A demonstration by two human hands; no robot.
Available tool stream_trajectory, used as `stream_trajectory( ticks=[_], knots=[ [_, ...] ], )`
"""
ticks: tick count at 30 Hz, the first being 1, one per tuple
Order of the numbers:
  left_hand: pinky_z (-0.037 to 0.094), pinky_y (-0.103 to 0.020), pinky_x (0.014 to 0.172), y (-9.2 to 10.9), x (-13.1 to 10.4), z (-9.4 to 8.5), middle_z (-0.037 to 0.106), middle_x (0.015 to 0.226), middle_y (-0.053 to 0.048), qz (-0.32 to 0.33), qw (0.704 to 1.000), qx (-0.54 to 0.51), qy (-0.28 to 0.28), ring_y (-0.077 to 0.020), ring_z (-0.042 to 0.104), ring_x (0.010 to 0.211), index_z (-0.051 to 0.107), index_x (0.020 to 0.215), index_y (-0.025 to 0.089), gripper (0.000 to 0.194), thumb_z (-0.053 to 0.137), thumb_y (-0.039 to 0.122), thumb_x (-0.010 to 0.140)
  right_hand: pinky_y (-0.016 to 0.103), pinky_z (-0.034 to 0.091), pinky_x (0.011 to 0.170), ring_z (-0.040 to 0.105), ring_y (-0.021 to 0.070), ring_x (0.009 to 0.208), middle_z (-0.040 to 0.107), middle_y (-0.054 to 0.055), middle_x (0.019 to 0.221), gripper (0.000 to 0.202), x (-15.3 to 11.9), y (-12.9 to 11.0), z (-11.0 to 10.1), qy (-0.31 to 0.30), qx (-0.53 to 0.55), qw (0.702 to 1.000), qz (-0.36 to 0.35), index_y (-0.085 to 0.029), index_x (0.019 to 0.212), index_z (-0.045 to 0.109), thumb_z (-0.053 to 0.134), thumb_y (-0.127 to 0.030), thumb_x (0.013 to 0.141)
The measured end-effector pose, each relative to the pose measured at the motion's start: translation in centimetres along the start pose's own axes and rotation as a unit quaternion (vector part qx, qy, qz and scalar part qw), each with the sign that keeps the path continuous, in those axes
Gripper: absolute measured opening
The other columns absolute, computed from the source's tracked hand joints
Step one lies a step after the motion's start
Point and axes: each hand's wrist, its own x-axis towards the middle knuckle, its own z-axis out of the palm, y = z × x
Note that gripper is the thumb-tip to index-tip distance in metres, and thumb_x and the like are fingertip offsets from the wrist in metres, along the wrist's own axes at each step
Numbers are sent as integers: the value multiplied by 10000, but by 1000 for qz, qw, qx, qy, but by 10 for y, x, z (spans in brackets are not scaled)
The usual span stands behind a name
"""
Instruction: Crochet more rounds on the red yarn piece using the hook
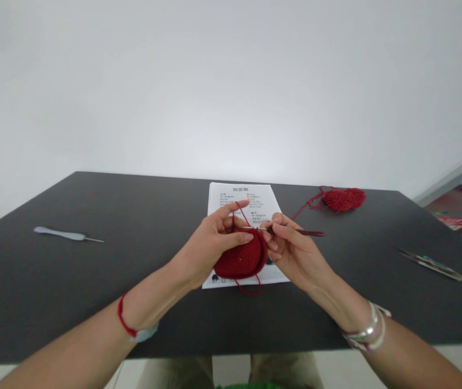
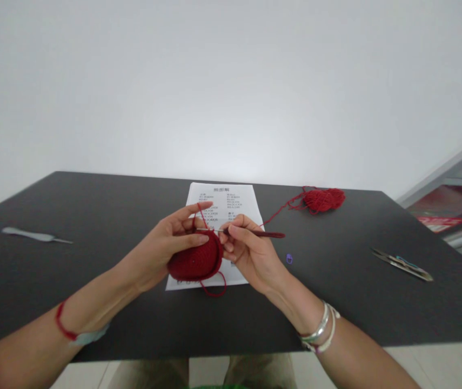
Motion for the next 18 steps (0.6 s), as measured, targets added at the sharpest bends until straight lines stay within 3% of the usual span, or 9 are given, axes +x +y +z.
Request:
stream_trajectory(
  ticks=[11,18],
  knots=[
    [427,-184,608,2,-2,2,641,739,49,42,997,69,-2,-70,577,645,526,1264,177,654,738,115,648,163,384,441,463,64,492,625,-9,600,105,2,-3,-2,-20,-23,999,-28,-167,662,614,708,-149,706],
    [426,-205,625,1,-2,1,644,716,39,30,992,118,-14,-88,568,640,513,1299,167,667,725,140,668,174,355,427,439,73,480,593,-20,556,137,3,-9,-4,-8,-60,998,-31,-173,670,580,711,-182,709]
  ],
)
